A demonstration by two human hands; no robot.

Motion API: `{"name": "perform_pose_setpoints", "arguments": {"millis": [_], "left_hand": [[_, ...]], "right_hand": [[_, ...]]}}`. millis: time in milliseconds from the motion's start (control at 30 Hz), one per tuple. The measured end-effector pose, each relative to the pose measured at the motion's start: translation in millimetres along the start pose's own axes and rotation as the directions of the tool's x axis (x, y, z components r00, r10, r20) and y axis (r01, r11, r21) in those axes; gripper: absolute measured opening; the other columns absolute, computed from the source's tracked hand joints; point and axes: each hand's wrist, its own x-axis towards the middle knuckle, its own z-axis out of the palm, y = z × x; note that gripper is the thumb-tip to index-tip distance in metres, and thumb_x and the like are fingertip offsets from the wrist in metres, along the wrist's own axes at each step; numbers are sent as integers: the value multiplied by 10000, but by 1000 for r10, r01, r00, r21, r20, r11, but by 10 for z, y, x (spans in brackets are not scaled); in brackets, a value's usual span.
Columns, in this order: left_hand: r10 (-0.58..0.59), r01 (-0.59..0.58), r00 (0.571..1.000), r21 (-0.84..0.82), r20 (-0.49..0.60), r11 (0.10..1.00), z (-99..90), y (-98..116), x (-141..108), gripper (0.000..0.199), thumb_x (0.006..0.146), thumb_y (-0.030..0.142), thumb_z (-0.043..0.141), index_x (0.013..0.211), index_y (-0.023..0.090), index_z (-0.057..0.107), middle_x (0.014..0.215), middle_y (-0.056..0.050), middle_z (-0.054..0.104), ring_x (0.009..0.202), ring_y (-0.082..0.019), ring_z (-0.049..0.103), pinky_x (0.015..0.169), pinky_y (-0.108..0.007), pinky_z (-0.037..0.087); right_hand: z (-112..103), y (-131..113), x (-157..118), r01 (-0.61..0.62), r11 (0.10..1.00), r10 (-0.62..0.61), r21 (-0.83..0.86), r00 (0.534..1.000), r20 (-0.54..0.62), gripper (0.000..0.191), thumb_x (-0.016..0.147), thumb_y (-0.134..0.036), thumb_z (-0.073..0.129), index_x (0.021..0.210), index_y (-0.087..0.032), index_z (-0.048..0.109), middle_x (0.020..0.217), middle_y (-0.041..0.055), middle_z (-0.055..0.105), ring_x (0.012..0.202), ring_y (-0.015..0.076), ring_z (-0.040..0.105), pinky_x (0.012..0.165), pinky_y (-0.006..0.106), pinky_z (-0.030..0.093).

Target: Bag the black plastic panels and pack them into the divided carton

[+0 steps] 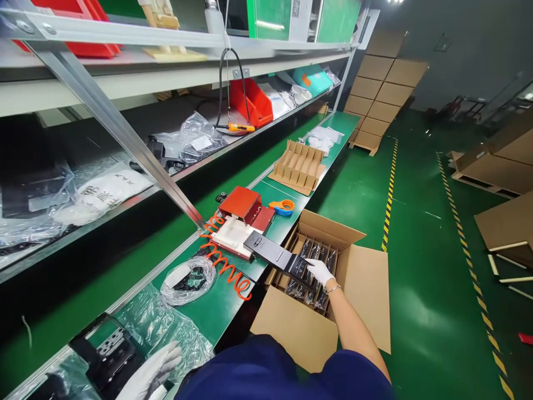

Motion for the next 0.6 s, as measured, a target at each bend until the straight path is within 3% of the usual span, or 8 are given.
{"name": "perform_pose_setpoints", "arguments": {"millis": [100,167,300,400,600], "left_hand": [[6,-6,1000,-12,-16,1000,127,94,-129,594,636,821,732,1037,383,764,1114,4,817,1217,-378,691,1163,-554,444],[18,-18,999,-23,-29,1000,192,152,-178,582,611,820,747,991,380,775,1085,-7,822,1190,-399,702,1157,-578,444],[83,-84,995,-3,-62,997,253,212,-218,566,547,806,773,895,360,782,1060,-42,824,1153,-443,707,1137,-601,457],[65,-64,996,20,-64,998,266,234,-256,581,529,813,775,903,367,785,1083,-36,820,1186,-444,690,1148,-575,459],[32,-33,997,-8,-65,999,197,87,-204,603,567,826,749,958,368,784,1133,-23,810,1248,-422,663,1192,-549,412]], "right_hand": [[-16,17,9,-78,997,77,25,996,39,397,749,-201,572,1043,-157,835,880,52,823,777,236,757,858,436,646],[-11,11,22,-98,994,96,40,994,45,414,743,-190,571,1062,-147,832,890,59,825,760,242,754,832,437,650],[37,-66,110,-63,996,61,59,998,23,400,700,-154,590,1009,-145,844,1029,91,824,1005,289,765,1046,452,568],[62,-148,222,-25,998,24,60,1000,11,409,677,-132,586,988,-169,848,1077,75,818,1169,290,725,1168,442,468],[34,-235,369,-15,1000,15,26,1000,6,438,661,-115,567,988,-184,851,1075,63,818,1175,292,727,1168,435,465]]}}
